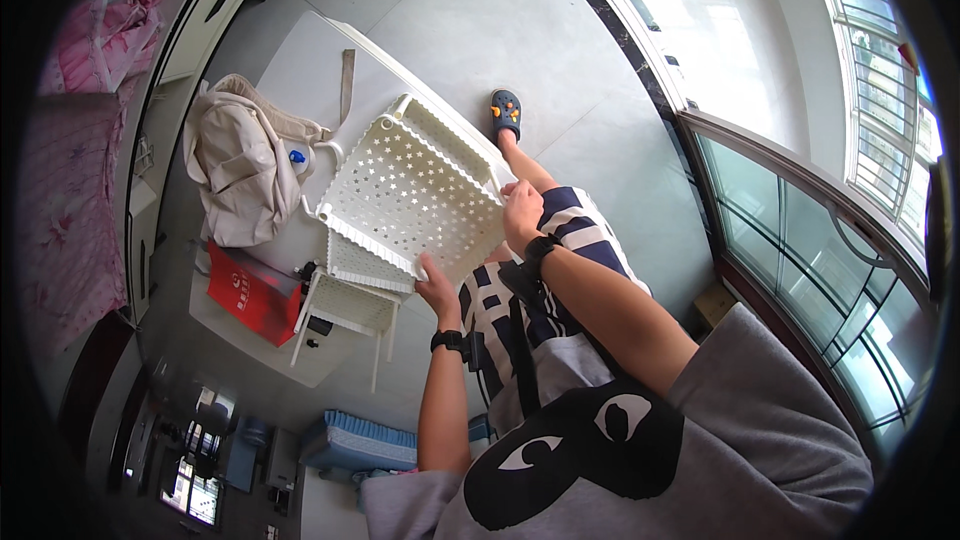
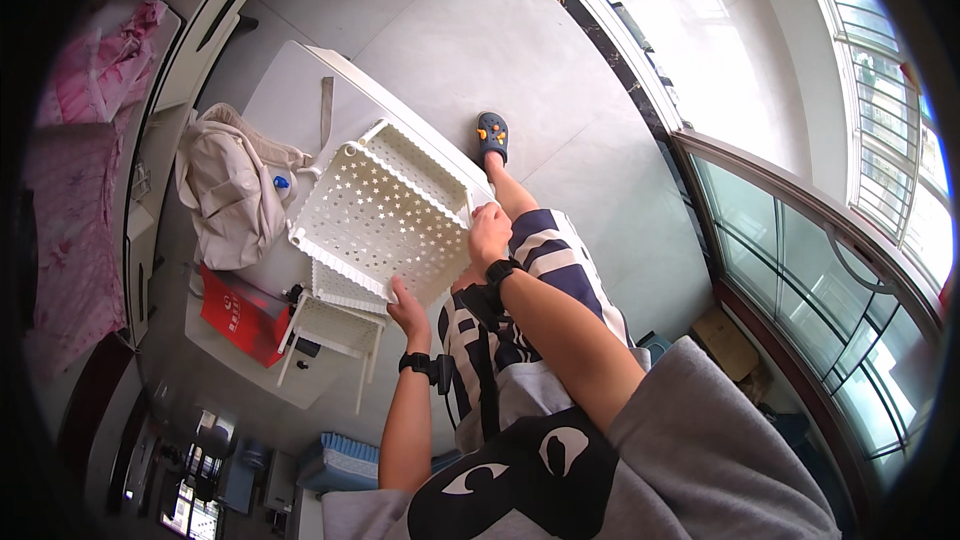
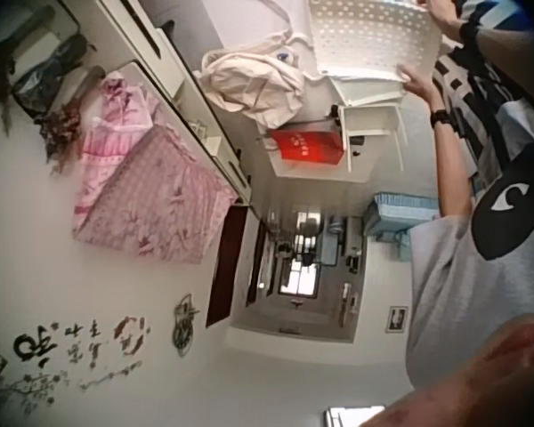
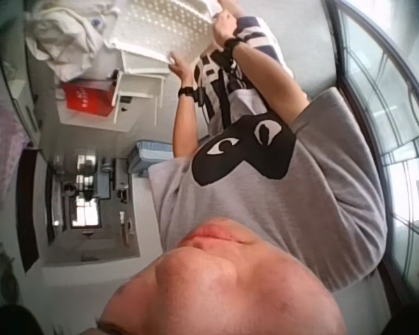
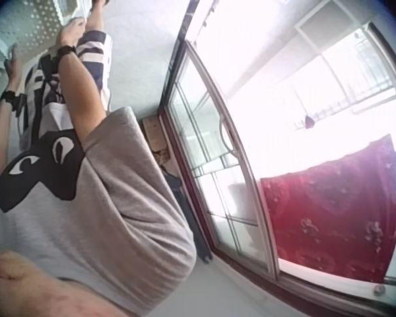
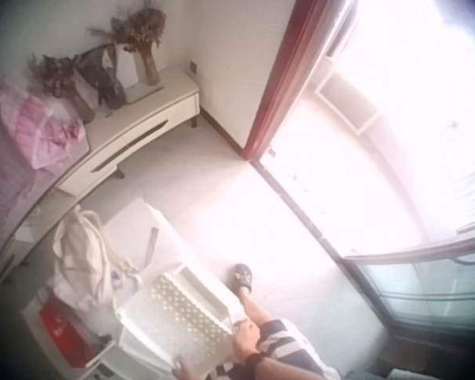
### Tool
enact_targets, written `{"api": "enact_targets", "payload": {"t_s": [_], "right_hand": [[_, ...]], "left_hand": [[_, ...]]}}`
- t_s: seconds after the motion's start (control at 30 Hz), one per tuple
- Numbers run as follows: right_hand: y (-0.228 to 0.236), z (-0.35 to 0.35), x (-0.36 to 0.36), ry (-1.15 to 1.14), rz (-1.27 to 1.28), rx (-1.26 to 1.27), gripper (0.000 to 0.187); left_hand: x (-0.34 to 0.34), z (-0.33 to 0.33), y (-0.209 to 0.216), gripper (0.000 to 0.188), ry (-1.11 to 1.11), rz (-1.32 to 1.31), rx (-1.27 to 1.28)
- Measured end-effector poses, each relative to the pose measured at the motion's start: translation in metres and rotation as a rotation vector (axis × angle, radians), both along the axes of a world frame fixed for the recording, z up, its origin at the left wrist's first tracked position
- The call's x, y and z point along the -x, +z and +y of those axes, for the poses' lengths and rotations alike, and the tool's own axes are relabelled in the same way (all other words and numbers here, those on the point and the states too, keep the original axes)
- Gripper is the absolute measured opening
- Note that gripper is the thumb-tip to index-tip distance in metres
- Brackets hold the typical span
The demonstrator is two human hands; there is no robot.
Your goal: Assembling the components of a white plastic storage basket.
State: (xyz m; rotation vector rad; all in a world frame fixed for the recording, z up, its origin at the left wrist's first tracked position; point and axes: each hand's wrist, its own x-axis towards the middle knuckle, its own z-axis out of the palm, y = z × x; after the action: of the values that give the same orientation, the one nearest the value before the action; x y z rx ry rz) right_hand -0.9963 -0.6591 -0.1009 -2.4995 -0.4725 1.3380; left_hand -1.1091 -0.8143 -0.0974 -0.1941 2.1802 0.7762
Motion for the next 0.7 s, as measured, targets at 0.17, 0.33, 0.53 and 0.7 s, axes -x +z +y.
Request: {"api": "enact_targets", "payload": {"t_s": [0.17, 0.33, 0.53, 0.7], "right_hand": [[0.008, 0.021, -0.006, 0.514, 0.042, 0.004, 0.04], [0.033, 0.077, 0.033, 0.57, 0.354, -0.149, 0.045], [0.061, 0.148, 0.102, 1.176, 0.318, -0.24, 0.074], [0.035, 0.147, 0.112, 1.107, 0.475, -0.13, 0.065]], "left_hand": [[0.036, -0.002, 0.027, 0.054, 0.091, -0.113, -0.078], [0.113, 0.035, 0.056, 0.061, 0.215, 0.055, -0.188], [0.168, 0.151, 0.072, 0.059, 0.115, -0.032, -0.161], [0.185, 0.147, 0.031, 0.046, 0.019, -0.173, -0.289]]}}
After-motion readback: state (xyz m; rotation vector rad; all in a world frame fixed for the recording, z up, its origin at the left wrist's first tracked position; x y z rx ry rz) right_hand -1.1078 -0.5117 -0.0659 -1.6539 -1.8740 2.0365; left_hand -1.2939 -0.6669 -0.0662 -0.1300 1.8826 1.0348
